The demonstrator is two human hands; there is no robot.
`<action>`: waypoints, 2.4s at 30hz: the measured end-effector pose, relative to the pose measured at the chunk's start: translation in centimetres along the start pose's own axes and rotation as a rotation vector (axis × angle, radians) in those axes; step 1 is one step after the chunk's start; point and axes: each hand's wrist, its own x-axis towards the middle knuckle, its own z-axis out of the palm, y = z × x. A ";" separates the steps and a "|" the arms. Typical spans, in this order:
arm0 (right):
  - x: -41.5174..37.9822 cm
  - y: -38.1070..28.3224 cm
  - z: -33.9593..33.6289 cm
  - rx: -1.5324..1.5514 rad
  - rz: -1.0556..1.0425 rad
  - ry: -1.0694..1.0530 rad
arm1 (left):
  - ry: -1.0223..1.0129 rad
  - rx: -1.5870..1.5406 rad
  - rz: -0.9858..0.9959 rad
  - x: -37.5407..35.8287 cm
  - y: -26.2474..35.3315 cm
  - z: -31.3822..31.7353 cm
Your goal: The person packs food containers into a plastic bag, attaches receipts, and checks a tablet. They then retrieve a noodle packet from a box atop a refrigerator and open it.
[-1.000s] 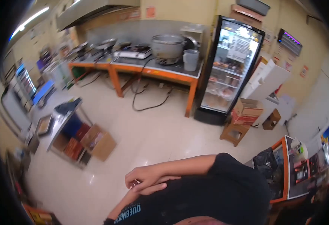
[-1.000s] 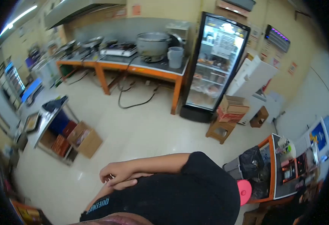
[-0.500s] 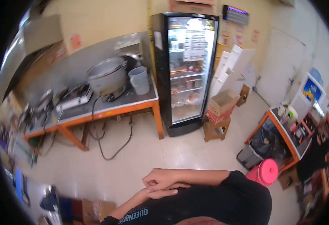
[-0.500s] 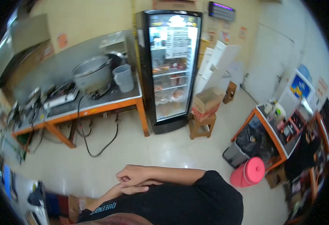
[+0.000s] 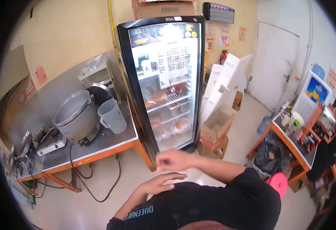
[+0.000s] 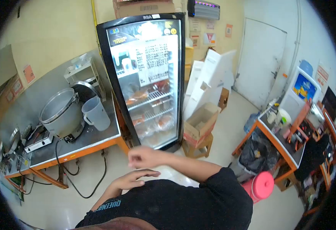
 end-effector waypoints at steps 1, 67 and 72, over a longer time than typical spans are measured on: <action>1.6 0.7 -3.7 -0.140 -0.092 0.127 | 0.080 -0.050 -0.007 0.0 0.1 -2.2; 22.6 -0.1 -72.3 -1.578 -0.112 0.638 | 0.829 1.981 0.568 33.0 31.9 -51.5; 23.4 -1.0 -71.8 -1.645 0.045 0.590 | 0.840 2.007 0.545 33.0 31.7 -51.8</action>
